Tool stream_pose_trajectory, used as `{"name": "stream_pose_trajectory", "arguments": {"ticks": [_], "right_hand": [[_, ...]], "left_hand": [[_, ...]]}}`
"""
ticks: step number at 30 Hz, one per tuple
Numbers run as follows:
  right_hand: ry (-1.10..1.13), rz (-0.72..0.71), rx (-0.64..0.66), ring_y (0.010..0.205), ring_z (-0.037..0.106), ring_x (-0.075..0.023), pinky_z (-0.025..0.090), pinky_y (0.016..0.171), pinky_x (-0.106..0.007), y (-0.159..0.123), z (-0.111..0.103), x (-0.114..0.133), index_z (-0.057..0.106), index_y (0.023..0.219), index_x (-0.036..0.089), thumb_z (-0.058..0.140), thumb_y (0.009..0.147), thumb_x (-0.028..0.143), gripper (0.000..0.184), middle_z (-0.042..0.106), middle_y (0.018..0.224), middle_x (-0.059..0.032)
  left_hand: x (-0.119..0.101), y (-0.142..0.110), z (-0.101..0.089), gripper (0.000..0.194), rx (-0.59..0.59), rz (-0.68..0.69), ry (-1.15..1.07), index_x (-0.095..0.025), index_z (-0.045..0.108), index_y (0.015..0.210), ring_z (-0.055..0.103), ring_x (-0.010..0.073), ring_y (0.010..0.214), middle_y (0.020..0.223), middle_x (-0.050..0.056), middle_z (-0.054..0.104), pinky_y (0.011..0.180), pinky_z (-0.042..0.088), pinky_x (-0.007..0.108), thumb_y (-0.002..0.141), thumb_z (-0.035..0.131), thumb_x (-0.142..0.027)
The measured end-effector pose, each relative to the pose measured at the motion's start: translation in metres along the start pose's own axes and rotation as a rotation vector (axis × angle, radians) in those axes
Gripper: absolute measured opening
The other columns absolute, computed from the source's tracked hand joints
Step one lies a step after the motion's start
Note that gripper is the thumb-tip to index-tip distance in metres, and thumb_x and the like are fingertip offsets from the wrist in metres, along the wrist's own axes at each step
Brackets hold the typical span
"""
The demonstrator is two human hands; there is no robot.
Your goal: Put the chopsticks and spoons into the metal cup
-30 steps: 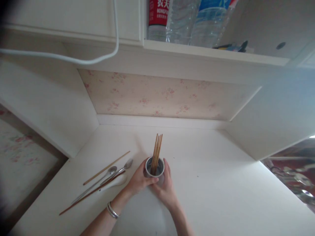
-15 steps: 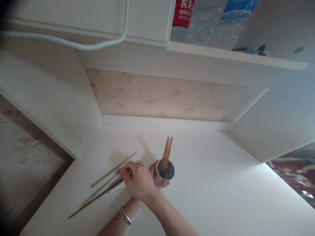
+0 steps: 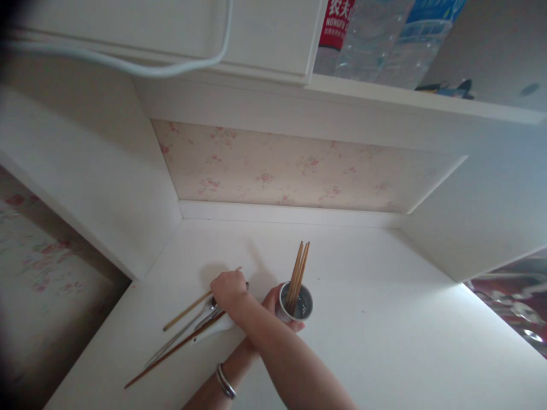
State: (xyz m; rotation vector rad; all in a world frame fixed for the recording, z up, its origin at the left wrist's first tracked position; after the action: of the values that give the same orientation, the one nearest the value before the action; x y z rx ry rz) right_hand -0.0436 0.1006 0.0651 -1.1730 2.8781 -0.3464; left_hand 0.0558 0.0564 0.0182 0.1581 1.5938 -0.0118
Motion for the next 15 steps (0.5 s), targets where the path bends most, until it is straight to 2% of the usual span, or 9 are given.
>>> {"name": "stream_pose_trajectory", "arguments": {"ticks": [9,15], "right_hand": [[-0.011,-0.048,-0.036,0.092,0.071,-0.0272,0.054,0.078,-0.045,0.005,0.012,-0.008,0.067,0.097,0.021,0.051,0.091,0.015,0.018,0.075,0.096,-0.0101],[0.073,0.021,-0.118,0.086,0.072,-0.0276,0.055,0.069,-0.038,-0.001,0.002,-0.012,0.056,0.113,0.021,0.044,0.094,0.014,0.024,0.074,0.094,-0.0122]], "left_hand": [[0.008,0.001,0.001,0.081,-0.006,0.018,-0.001,-0.029,0.049,0.128,0.058,0.0292,0.108,0.119,0.007,0.061,0.097,0.045,0.038,0.056,0.084,-0.039],[0.01,-0.002,0.002,0.085,0.012,0.029,-0.027,-0.03,0.042,0.134,0.054,0.0299,0.115,0.127,0.008,0.056,0.101,0.042,0.039,0.06,0.083,-0.036]]}}
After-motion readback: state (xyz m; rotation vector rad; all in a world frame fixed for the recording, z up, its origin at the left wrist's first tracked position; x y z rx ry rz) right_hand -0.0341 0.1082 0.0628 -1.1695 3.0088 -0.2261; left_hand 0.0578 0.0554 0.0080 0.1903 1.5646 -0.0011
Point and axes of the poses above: each hand's wrist, its own y-axis towards the middle knuckle, its own z-axis out of the palm, x = y × z, the point moved 5 cm from there along y, towards the middle knuckle
